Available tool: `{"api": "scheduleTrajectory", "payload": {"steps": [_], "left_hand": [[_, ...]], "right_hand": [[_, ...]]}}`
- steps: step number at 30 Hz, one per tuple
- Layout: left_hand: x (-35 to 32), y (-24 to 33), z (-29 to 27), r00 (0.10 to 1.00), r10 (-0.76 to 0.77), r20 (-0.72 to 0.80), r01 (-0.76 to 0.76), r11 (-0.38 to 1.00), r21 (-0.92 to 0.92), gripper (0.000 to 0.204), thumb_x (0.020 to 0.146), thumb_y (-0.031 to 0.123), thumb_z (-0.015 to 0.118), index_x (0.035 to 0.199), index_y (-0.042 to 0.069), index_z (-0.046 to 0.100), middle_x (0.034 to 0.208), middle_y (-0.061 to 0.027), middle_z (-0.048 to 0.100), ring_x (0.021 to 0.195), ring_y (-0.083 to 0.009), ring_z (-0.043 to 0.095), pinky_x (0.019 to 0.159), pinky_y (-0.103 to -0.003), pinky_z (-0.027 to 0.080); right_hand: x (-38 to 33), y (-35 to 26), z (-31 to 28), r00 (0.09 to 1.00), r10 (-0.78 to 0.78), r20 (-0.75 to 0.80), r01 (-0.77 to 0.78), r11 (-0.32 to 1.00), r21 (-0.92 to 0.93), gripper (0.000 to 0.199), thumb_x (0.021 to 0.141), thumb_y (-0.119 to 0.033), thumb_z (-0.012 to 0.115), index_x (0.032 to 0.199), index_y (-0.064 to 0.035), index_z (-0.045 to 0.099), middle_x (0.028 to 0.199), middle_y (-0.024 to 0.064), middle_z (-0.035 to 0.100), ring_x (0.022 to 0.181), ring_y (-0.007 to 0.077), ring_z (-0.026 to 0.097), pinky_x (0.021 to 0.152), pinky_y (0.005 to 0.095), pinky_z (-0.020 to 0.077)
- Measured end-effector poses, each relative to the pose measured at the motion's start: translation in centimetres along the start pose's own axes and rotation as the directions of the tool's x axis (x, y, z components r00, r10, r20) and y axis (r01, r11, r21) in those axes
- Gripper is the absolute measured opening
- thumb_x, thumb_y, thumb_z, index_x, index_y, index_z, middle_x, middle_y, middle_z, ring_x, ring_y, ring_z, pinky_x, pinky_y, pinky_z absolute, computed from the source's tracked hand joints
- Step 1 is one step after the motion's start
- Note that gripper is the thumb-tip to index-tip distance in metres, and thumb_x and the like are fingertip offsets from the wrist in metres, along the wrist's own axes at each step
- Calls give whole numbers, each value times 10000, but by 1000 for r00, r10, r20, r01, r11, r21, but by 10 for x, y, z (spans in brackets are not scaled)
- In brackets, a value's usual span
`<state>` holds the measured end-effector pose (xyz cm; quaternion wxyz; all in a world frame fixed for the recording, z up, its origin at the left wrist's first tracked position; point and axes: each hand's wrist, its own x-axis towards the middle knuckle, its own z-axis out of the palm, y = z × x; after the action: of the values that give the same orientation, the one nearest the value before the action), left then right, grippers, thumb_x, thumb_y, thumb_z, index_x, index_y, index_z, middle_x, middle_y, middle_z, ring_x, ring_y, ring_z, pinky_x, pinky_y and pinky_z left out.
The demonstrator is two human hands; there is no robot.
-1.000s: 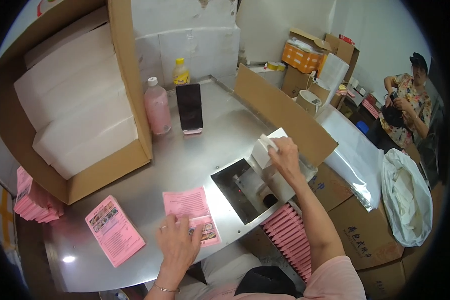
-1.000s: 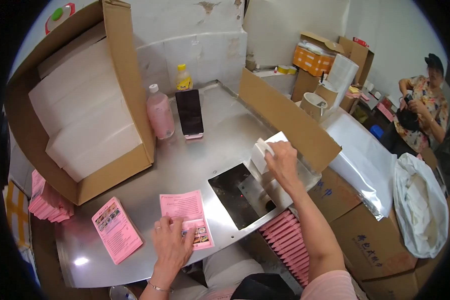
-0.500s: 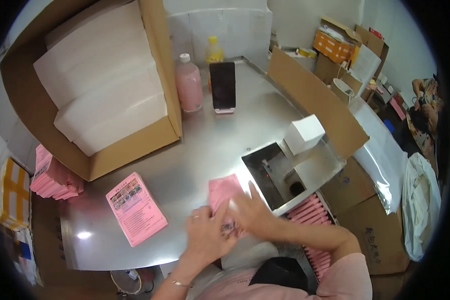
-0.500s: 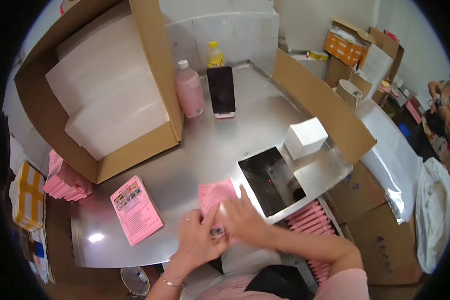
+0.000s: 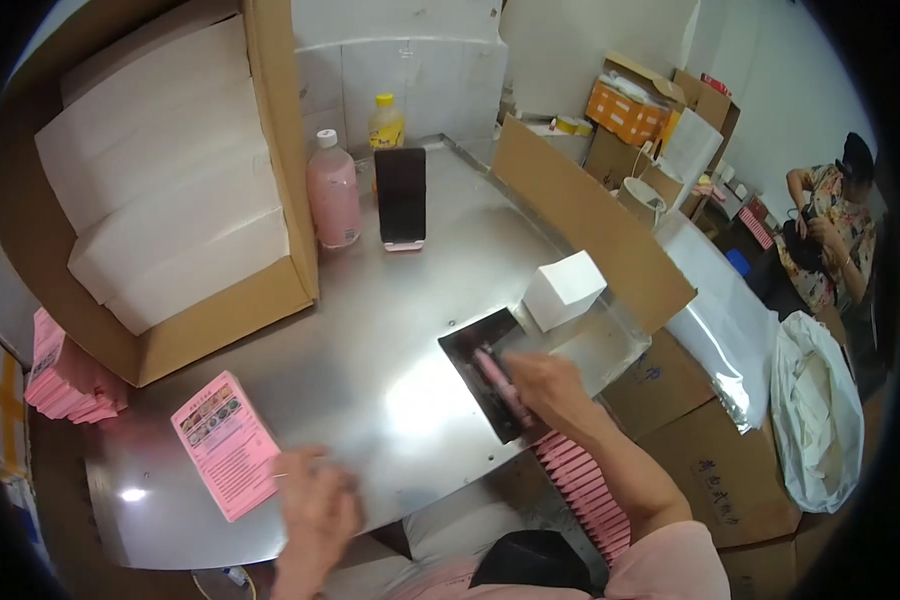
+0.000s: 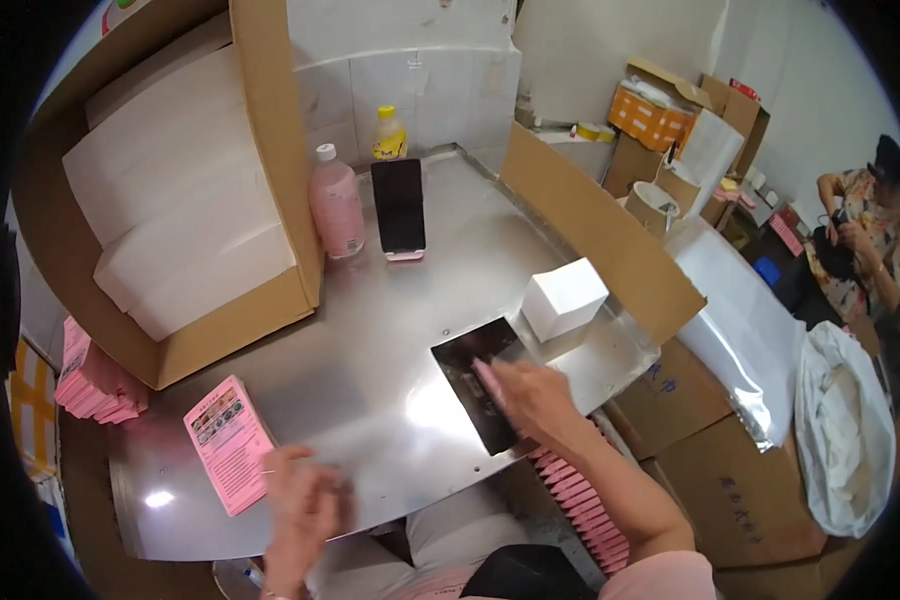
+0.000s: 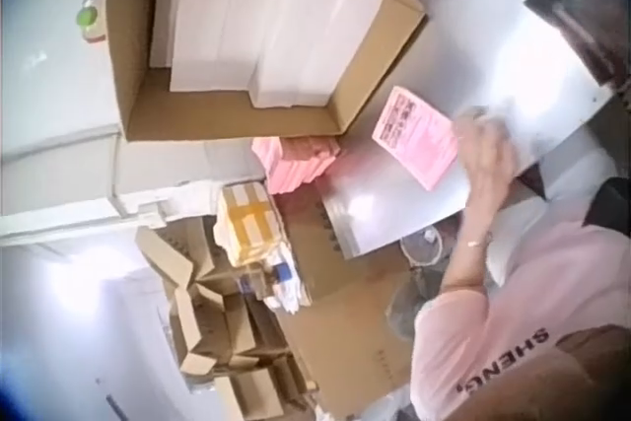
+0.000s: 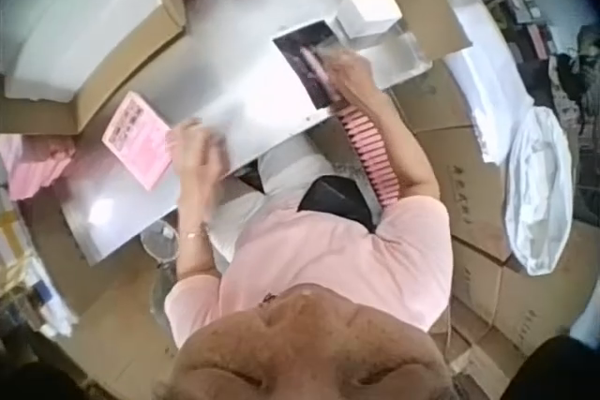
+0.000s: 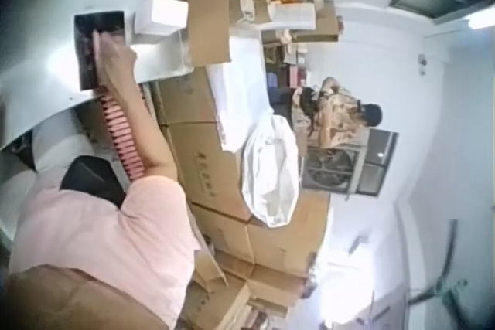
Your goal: Packaging pink brochures or flyers into white boxes at a workstation.
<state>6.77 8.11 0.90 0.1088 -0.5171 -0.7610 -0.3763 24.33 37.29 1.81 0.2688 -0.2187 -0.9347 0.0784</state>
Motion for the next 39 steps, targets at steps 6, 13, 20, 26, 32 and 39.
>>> {"api": "scheduleTrajectory", "payload": {"steps": [6, 13, 20, 26, 32, 39], "left_hand": [[3, -69, -61, 951, -231, -206, 279, 928, 246, 261, 716, -68, 544, 936, 73, 548, 1188, -189, 492, 1128, -377, 501, 1052, -485, 333], [-10, -77, -58, 904, -423, 59, 330, 780, 532, 93, 882, 35, 557, 971, 57, 535, 1033, -124, 569, 1068, -355, 506, 1062, -552, 252], [22, -6, -7, 993, -107, 47, 102, 990, 98, 211, 803, -46, 560, 997, 39, 566, 969, -168, 545, 933, -374, 533, 815, -447, 439], [18, 39, 66, 951, 144, 273, -114, 986, -123, 493, 663, 145, 704, 1123, 16, 582, 1141, -200, 542, 1063, -390, 525, 848, -484, 428], [14, 37, 69, 989, 34, 142, -56, 986, 158, 835, 605, 426, 785, 1313, 59, 539, 1490, -269, 357, 1337, -451, 366, 1027, -553, 301], [15, 32, 55, 966, -50, 252, -22, 962, 272, 594, 721, 429, 706, 1255, 183, 625, 1438, -257, 425, 1368, -492, 306, 975, -627, 298]], "right_hand": [[37, 62, -25, 918, -164, -362, -52, 854, -518, 211, 843, -171, 695, 998, -32, 668, 823, 93, 590, 792, 271, 554, 721, 404, 401], [41, 88, -7, 932, -3, -363, -143, 916, -374, 120, 841, -172, 671, 827, -53, 676, 819, 100, 543, 855, 285, 531, 734, 422, 393], [36, 98, -16, 915, 38, -402, -143, 961, -235, 234, 794, -47, 630, 1016, -22, 700, 881, 135, 591, 885, 315, 566, 793, 431, 453], [-9, -23, 17, 869, -435, -235, 452, 892, 22, 333, 876, -47, 551, 1201, -15, 613, 1205, 234, 613, 1158, 391, 593, 991, 508, 474], [-20, -68, 34, 861, -502, 83, 504, 863, -7, 374, 773, -215, 639, 1090, -17, 642, 1055, 191, 602, 1006, 325, 602, 1050, 618, 362], [-2, -72, 16, 877, -467, -113, 481, 855, 196, 280, 752, -88, 624, 1011, 17, 623, 958, 176, 637, 875, 344, 632, 969, 507, 464]]}}
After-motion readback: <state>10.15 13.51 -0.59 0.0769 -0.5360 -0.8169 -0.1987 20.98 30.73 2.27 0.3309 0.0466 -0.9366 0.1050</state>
